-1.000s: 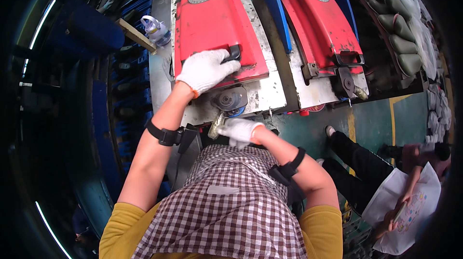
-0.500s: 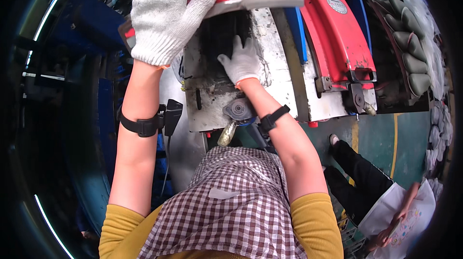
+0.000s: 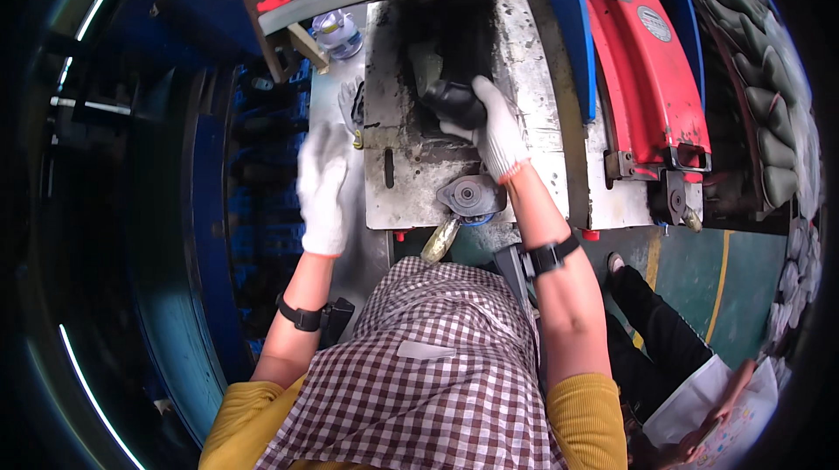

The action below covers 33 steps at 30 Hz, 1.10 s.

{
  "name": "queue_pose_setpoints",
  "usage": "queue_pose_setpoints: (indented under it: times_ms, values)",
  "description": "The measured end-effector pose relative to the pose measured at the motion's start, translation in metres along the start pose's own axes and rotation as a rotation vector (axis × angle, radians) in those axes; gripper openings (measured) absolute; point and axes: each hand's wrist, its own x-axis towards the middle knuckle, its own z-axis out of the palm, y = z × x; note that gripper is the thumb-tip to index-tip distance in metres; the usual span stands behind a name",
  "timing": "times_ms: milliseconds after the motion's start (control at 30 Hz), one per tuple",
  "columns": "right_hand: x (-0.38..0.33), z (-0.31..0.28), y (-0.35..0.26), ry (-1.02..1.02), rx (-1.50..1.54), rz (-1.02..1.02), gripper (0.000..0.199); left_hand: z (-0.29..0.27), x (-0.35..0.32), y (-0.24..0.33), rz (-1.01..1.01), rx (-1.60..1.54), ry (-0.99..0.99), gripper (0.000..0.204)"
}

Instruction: Pressing outsoles onto shoe uppers using a pneumatic pressing machine in a shoe factory.

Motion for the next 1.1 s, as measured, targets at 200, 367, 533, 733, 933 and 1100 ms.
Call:
queue_pose_setpoints:
  times_ms: [200,367,533,733,933,1100]
  values:
    - [-0.071,0.066,0.043,-0.180,-0.419,-0.055,0.072,0.013,-0.008,-0.062,-0.543,-0.877,-0.110,0.067]
    - [-0.077,0.051,0.053,-0.139,-1.638,-0.530,0.063,-0.034,-0.038,-0.083,-0.697,-1.089,0.251,0.046]
    - [-0.078,0.012,0.059,0.213,-1.937,-0.633,0.040,-0.132,-0.047,-0.195,-0.828,-0.733,0.705,0.033]
    - [-0.078,0.021,0.067,0.215,-1.758,-0.718,0.023,-0.274,-0.018,-0.294,-0.784,-0.371,0.970,0.019]
    - [-0.073,0.016,0.070,0.221,-1.750,-0.687,0.022,-0.363,-0.015,-0.336,-0.955,0.122,0.888,0.028]
    - [-0.074,0.007,0.072,0.253,-1.791,-0.672,0.020,-0.321,-0.024,-0.328,-1.003,0.376,0.910,0.068]
